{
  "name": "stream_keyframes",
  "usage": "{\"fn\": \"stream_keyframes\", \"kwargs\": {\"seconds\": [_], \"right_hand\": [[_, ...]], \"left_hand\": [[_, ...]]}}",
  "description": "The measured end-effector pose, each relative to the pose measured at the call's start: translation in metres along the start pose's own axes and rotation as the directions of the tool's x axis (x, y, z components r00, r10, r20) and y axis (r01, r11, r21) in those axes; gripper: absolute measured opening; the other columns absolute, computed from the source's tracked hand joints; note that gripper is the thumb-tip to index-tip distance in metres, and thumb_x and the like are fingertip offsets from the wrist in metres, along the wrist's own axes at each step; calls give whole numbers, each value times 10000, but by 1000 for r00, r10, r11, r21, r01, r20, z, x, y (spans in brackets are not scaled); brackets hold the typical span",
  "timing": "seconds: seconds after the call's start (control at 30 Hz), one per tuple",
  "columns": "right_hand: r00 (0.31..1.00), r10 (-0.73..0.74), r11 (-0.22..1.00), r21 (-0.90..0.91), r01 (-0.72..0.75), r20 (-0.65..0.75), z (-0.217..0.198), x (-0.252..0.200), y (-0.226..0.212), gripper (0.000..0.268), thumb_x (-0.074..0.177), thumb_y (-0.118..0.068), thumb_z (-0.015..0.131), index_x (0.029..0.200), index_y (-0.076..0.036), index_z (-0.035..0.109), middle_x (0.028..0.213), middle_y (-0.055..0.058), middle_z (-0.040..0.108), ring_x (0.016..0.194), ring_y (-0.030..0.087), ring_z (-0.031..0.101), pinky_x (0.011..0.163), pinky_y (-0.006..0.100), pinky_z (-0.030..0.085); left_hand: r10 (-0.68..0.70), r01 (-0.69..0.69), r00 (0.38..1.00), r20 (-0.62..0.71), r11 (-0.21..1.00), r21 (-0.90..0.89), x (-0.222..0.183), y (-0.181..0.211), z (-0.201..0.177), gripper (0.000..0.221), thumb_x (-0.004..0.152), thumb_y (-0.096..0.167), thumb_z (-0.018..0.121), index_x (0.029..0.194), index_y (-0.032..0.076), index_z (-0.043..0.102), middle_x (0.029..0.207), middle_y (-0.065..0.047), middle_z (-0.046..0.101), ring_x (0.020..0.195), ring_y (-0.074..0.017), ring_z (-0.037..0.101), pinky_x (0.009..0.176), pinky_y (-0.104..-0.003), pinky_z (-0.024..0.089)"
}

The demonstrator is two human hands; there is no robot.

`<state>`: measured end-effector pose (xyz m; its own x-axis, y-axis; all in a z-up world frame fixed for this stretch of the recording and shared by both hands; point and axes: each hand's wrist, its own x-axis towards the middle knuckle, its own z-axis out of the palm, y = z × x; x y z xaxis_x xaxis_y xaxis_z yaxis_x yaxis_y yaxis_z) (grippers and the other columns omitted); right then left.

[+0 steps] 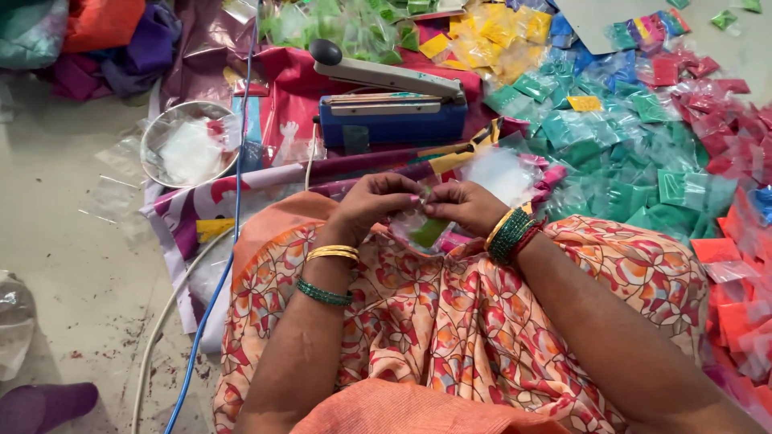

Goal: The person packages colorful powders into small plastic bags and seals them with a heat sealer.

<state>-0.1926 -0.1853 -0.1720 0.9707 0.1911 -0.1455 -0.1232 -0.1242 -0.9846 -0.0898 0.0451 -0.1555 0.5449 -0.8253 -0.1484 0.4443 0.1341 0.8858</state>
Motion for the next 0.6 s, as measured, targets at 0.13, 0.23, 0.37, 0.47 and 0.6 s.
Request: {"fn": "stream_keyframes", "kwargs": {"seconds": [0.13, 0.23, 0.37, 0.47, 0.6], "right_hand": [[1000, -2, 999, -54, 3, 25, 3, -1, -4, 172, 957, -125, 715, 1092, -24, 747, 985, 15, 750, 942, 93, 668, 875, 266, 538], [999, 9, 991, -135, -4, 37, 4, -2, -5, 158, 933, -108, 710, 1065, -34, 756, 967, 18, 765, 933, 95, 688, 868, 262, 548], [998, 42, 999, 31, -40, -56, 0, 1, 2, 133, 915, -88, 735, 1015, -4, 760, 934, 41, 777, 906, 117, 712, 866, 272, 560], [982, 75, 997, 25, -72, -173, -3, 1, 2, 131, 902, -81, 742, 1000, 6, 755, 917, 44, 768, 874, 121, 702, 844, 279, 557], [970, 86, 996, 14, -85, -225, -5, -1, 1, 132, 887, -80, 743, 995, -7, 759, 918, 31, 772, 874, 112, 703, 844, 274, 566]], "left_hand": [[62, -68, 996, 58, 990, 120, -4, 4, 2, 253, 855, 51, 767, 1101, -6, 750, 999, -68, 772, 874, -121, 714, 819, -265, 572], [26, -37, 996, 84, 991, 131, -4, 3, 5, 214, 841, 24, 766, 1053, 4, 742, 970, -61, 768, 876, -125, 716, 832, -266, 571], [156, -156, 988, 20, 952, 265, 6, -11, 4, 183, 835, -35, 786, 1003, 19, 738, 934, -8, 741, 864, -93, 675, 810, -257, 557], [354, -354, 934, 44, 909, 221, 22, -32, -9, 186, 840, -79, 778, 978, 26, 711, 940, -4, 733, 891, -94, 668, 836, -261, 560], [389, -380, 921, 26, 882, 277, 10, -14, 4, 187, 874, -55, 718, 1025, 54, 724, 970, 17, 725, 928, -73, 666, 858, -243, 562]]}}
